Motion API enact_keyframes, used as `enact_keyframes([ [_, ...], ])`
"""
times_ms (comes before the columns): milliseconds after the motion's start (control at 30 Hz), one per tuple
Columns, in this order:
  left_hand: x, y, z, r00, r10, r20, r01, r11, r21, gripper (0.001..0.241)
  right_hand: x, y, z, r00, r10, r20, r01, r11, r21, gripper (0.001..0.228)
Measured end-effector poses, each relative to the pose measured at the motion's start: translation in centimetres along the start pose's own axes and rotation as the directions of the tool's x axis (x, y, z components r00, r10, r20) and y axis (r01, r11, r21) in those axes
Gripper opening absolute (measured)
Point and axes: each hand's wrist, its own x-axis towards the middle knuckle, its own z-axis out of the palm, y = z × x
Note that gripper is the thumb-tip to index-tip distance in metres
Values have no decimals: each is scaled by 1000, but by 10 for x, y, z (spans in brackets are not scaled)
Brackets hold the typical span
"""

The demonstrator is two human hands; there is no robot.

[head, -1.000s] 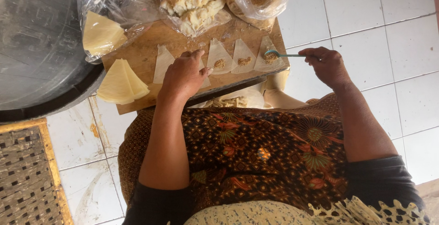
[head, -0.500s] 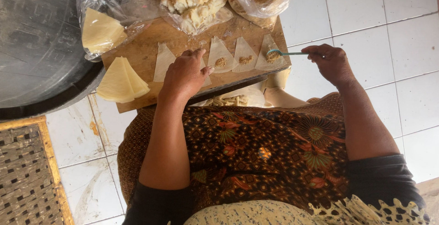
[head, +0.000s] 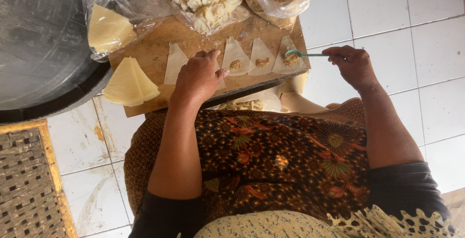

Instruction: The person folds dough wrappers into triangles and fills them with a granular mixture using a spoon on a wooden board.

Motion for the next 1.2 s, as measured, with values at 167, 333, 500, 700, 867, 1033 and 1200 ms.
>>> enact_keyframes([
  [167, 0, 0, -1, 1000, -11, 22, 11, 1000, 2, 64, 2, 0, 0, 1000, 7, 3, -7, 1000, 7, 26],
  [333, 1, 0, 0, 1000, -6, 22, 5, 1000, 17, 64, 3, 2, 0, 999, 44, -7, -43, 998, 53, 23],
  [500, 2, -4, 1, 1000, -6, 9, 6, 1000, -5, 66, 3, 2, -3, 998, 66, -15, -64, 991, 116, 22],
  [700, 1, -5, 0, 1000, 3, -13, -3, 1000, 31, 64, 3, 0, 0, 998, 52, -32, -49, 995, 90, 22],
  [867, -1, -6, -5, 1000, -25, 10, 26, 1000, -11, 65, -1, -6, -6, 999, -1, -43, 10, 981, 195, 22],
  [1033, -13, -16, -21, 994, -108, 9, 108, 989, -100, 63, -3, -48, 17, 998, 16, 60, -30, 969, 245, 20],
  [1200, -19, -37, -23, 979, -106, -175, 79, 985, -153, 60, 2, -108, 92, 980, -103, 172, 65, 975, 214, 20],
])
